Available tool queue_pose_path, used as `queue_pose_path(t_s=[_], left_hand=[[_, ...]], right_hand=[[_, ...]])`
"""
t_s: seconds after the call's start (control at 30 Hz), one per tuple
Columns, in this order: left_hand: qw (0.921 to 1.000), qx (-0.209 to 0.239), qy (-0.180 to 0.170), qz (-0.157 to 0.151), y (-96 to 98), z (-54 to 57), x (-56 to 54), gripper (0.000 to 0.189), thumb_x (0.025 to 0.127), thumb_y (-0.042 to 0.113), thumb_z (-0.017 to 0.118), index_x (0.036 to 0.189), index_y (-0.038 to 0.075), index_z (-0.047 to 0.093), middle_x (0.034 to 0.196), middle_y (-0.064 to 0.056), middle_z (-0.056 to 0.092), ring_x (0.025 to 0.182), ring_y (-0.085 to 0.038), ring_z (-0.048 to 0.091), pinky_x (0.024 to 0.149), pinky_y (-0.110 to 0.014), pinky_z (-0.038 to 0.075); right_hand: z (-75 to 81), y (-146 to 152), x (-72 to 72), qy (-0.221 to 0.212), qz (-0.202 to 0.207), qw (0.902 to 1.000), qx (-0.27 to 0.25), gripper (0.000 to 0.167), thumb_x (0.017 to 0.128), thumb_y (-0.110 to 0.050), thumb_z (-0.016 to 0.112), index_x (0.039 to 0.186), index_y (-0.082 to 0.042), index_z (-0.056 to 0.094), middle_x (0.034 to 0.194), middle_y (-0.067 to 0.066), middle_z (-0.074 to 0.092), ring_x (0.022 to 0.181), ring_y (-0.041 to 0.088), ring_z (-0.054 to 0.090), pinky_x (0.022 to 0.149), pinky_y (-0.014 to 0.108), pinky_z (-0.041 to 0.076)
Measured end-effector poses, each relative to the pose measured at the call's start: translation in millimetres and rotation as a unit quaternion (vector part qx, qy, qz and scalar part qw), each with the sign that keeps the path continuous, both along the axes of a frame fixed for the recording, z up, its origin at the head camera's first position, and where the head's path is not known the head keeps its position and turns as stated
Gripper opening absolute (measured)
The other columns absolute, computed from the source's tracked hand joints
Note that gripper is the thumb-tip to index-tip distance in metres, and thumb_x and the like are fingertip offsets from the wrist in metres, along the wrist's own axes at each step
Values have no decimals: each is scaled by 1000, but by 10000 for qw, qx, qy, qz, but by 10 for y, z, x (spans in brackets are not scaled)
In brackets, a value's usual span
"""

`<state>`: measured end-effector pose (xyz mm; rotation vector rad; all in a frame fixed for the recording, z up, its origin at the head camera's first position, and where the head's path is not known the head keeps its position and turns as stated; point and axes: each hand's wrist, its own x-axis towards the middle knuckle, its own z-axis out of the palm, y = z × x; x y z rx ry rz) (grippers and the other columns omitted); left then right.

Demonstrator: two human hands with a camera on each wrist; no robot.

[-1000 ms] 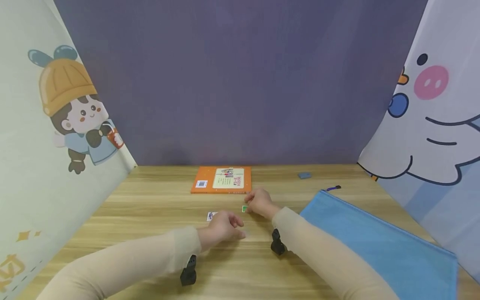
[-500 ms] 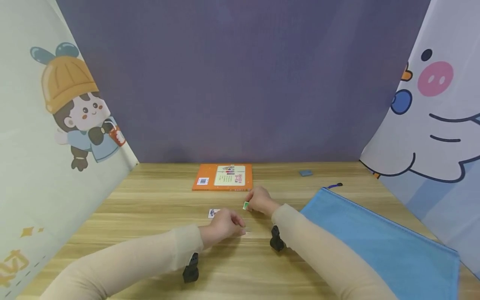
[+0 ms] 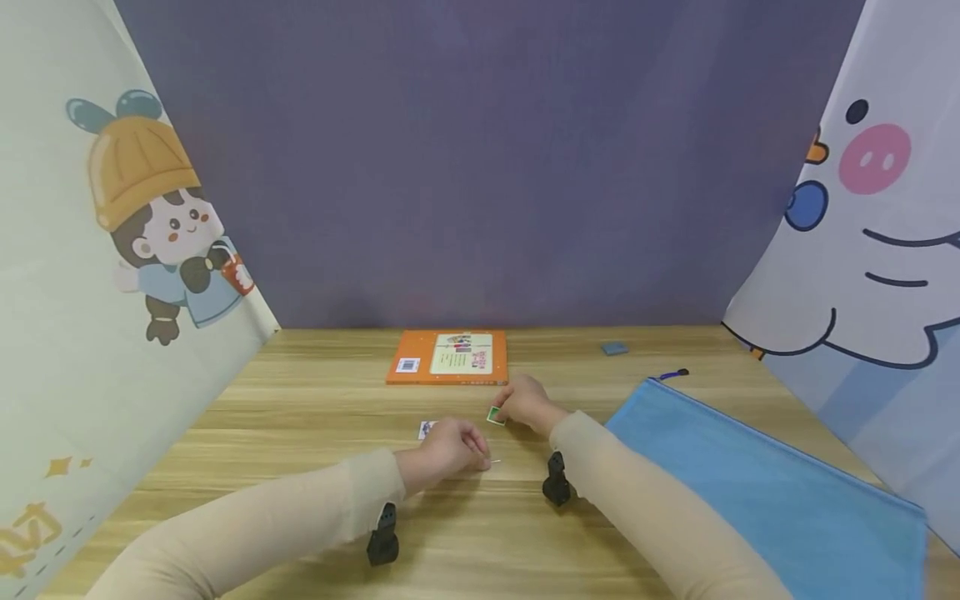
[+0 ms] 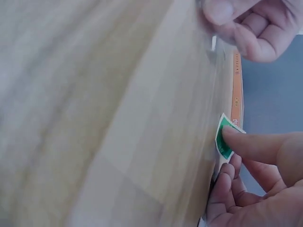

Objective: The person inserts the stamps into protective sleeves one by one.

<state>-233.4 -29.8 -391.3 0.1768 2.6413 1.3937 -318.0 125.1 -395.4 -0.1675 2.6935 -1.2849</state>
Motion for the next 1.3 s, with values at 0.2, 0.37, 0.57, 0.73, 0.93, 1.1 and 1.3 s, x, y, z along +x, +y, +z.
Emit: queue_pose_path(t_s=[0.2,0.37,0.57,0.73,0.93,1.1,1.3], left_hand=[[9987,436,-234,-90,-9,52,-15,18,68,-5,79,79,1,66,72,-4,66,62,-14,57,56,-22,50],[9954,794,-523,-98,-46,90,-48,19,74,-6,74,89,0,65,80,-9,68,69,-18,65,63,-30,59],[9899,1291,-575,-63,-56,127,-159,22,79,-9,68,101,-3,64,83,-11,69,64,-16,65,61,-30,60],[9865,1596,-352,67,-49,185,-224,23,80,-11,68,102,-8,63,83,-16,67,63,-18,66,62,-32,62],[9852,1696,-158,211,-78,256,-269,15,82,-8,68,98,-8,68,89,-19,72,81,-31,72,74,-34,62],[9870,1591,-10,239,-134,315,-298,15,86,1,70,100,-5,70,91,-15,74,88,-30,72,83,-38,60],[9872,1547,187,347,-204,380,-334,15,83,8,74,96,1,72,91,-10,74,82,-18,70,91,-39,56]], right_hand=[[42,76,8,-324,54,9994,-54,15,77,-7,76,91,-4,76,78,2,70,64,11,53,51,19,41],[149,126,-3,-881,137,9954,-340,21,85,-14,71,104,-4,72,93,6,69,80,17,61,63,25,51],[237,177,-44,-1160,196,9845,-1300,27,90,-5,66,113,8,63,99,16,71,82,19,67,79,32,60],[309,209,-14,-1236,284,9772,-1700,35,90,-1,63,122,13,54,108,25,66,83,21,69,80,32,61],[430,230,42,-1182,458,9735,-1905,40,94,-2,59,128,15,47,115,31,61,82,20,70,77,29,61],[527,251,121,-1141,627,9719,-1962,37,95,-4,59,126,14,48,117,31,60,82,18,69,81,31,60],[591,254,197,-1068,684,9681,-2162,35,93,0,61,122,14,50,111,25,63,83,18,69,79,29,61]])
